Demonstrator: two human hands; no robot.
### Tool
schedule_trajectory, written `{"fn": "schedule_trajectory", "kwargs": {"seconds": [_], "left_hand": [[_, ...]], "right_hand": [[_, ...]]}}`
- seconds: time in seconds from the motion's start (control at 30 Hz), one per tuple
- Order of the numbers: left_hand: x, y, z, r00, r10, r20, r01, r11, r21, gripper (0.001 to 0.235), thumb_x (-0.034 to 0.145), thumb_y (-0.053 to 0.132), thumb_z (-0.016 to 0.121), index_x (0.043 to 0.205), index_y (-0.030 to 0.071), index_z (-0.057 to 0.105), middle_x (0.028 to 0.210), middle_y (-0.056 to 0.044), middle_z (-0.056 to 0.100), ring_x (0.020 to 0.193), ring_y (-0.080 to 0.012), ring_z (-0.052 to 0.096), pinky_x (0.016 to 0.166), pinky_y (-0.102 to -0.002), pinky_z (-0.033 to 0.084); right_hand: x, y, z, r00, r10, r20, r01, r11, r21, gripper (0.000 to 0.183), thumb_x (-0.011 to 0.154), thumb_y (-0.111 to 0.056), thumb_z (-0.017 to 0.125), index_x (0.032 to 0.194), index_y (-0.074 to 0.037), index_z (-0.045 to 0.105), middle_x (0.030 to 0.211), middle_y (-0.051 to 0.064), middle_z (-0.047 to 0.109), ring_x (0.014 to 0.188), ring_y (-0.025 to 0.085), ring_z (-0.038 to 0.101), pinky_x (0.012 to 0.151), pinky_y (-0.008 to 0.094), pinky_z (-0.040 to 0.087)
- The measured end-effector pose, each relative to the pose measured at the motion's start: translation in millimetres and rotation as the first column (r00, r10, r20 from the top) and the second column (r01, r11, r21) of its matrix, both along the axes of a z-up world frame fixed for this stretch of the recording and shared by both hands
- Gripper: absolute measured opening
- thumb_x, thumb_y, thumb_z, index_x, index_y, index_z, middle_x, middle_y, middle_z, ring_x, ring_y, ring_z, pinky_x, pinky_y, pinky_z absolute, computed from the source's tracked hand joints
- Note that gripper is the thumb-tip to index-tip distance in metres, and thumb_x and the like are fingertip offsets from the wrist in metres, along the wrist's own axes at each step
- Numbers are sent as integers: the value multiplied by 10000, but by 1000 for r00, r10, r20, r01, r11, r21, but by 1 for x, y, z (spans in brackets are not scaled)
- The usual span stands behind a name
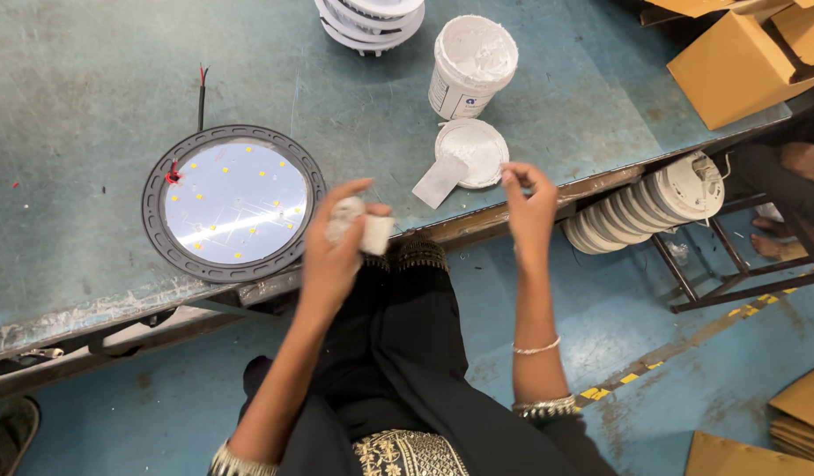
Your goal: The person applies a white thermal paste onto the circular base of a light fixture using a small scraper, then spreads the paste onto the back of an LED circuit board before wiping their hands and the tools with a cloth.
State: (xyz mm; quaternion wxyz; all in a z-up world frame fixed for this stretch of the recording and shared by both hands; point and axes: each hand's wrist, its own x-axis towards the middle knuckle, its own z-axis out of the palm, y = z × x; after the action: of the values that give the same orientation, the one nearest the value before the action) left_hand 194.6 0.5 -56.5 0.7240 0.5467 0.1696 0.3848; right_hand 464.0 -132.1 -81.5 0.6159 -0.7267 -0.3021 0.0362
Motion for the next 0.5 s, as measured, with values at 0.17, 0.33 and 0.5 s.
{"fn": "schedule_trajectory", "kwargs": {"seconds": [0.17, 0.33, 0.5], "left_hand": [[67, 0, -26, 857, 381, -347, -80, 764, 640, 248, 968, 204, 738, 1197, 108, 740, 917, -132, 637, 837, -305, 645, 758, -411, 516], [113, -5, -49, 738, 554, -385, -89, 645, 759, 525, 780, 402, 857, 1101, 24, 687, 984, -151, 606, 912, -349, 617, 737, -453, 514], [138, -10, -62, 622, 612, -489, 21, 611, 791, 613, 687, 423, 902, 1015, -16, 627, 1032, -158, 579, 965, -345, 608, 755, -438, 529]], "right_hand": [[-25, -11, -32, 981, 42, -187, -28, 997, 73, 157, 989, -96, 672, 1085, 3, 745, 946, 9, 719, 836, 54, 609, 725, 213, 481], [-22, -28, -27, 968, 54, -243, -21, 990, 138, 181, 984, -115, 679, 1107, 6, 734, 996, 31, 741, 876, 74, 653, 710, 226, 489], [-14, -44, -26, 967, 43, -252, -8, 990, 140, 198, 994, -126, 674, 1128, 7, 733, 1006, 43, 744, 897, 79, 660, 722, 224, 485]]}}
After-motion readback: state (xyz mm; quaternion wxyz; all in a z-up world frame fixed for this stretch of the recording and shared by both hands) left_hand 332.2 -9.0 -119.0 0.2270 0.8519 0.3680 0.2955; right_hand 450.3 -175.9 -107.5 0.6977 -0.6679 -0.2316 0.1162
